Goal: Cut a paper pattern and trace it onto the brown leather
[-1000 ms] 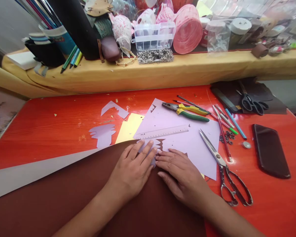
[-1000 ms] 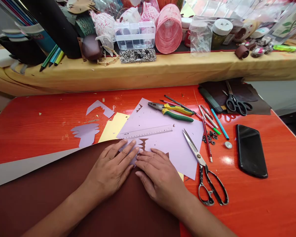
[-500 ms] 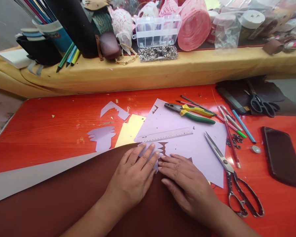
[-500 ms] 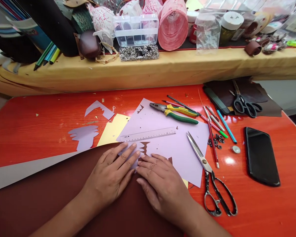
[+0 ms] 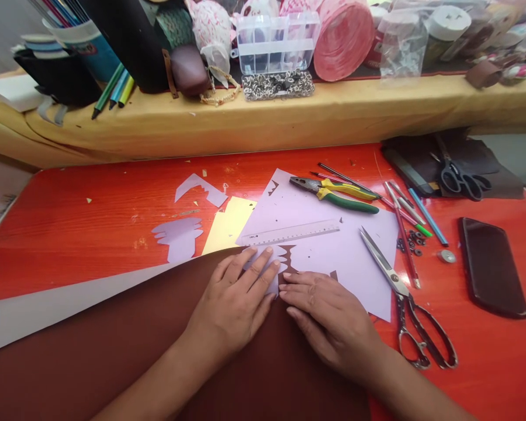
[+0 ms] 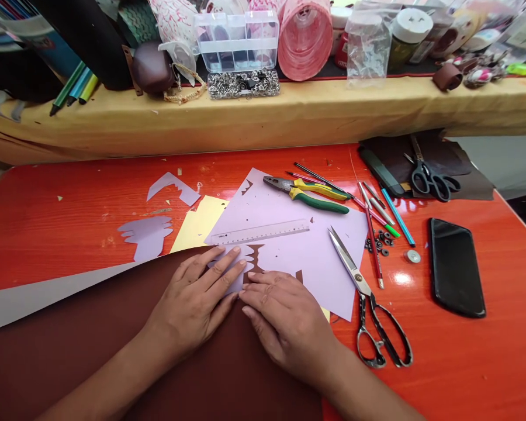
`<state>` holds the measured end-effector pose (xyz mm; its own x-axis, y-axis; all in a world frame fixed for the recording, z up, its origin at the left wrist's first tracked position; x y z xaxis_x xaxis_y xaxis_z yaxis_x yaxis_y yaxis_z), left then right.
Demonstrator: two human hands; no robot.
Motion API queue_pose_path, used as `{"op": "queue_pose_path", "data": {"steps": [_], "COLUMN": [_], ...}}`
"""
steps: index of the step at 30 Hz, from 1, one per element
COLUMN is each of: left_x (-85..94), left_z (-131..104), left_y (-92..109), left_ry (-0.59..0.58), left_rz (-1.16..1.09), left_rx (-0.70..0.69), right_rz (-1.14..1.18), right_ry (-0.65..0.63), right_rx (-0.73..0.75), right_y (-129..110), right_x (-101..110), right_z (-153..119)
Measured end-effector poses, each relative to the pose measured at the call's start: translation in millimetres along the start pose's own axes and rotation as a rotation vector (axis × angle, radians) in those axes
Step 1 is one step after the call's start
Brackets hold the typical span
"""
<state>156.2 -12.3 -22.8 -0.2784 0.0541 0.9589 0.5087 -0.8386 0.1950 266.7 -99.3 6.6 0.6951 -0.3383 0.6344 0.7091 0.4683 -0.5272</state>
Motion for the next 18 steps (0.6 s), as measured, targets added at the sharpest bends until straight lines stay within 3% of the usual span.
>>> {"op": "queue_pose_path", "data": {"steps": [18], "left_x": [-5.2], "left_z": [-2.3], "left_y": [-5.9], "left_ry": [-0.054], "left_rz": [-0.071], "left_rx": [0.012], "right_rz": [-0.052], "right_ry": [-0.114], "right_rx": [0.063], "right_y": [-5.8], "right_x": [-13.8], "right_z": [-0.6]}}
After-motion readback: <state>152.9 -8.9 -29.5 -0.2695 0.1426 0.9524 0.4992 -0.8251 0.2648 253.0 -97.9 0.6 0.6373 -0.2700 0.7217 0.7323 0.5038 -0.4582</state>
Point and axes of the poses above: each hand's wrist, its own z-axis towards the middle knuckle, its own x-axis out of the back of the hand, y = z × x, the point moved 9 cm from there along z, towards the middle knuckle, and after that the axes turned 14 degrees about x, right-handed, at the moved point
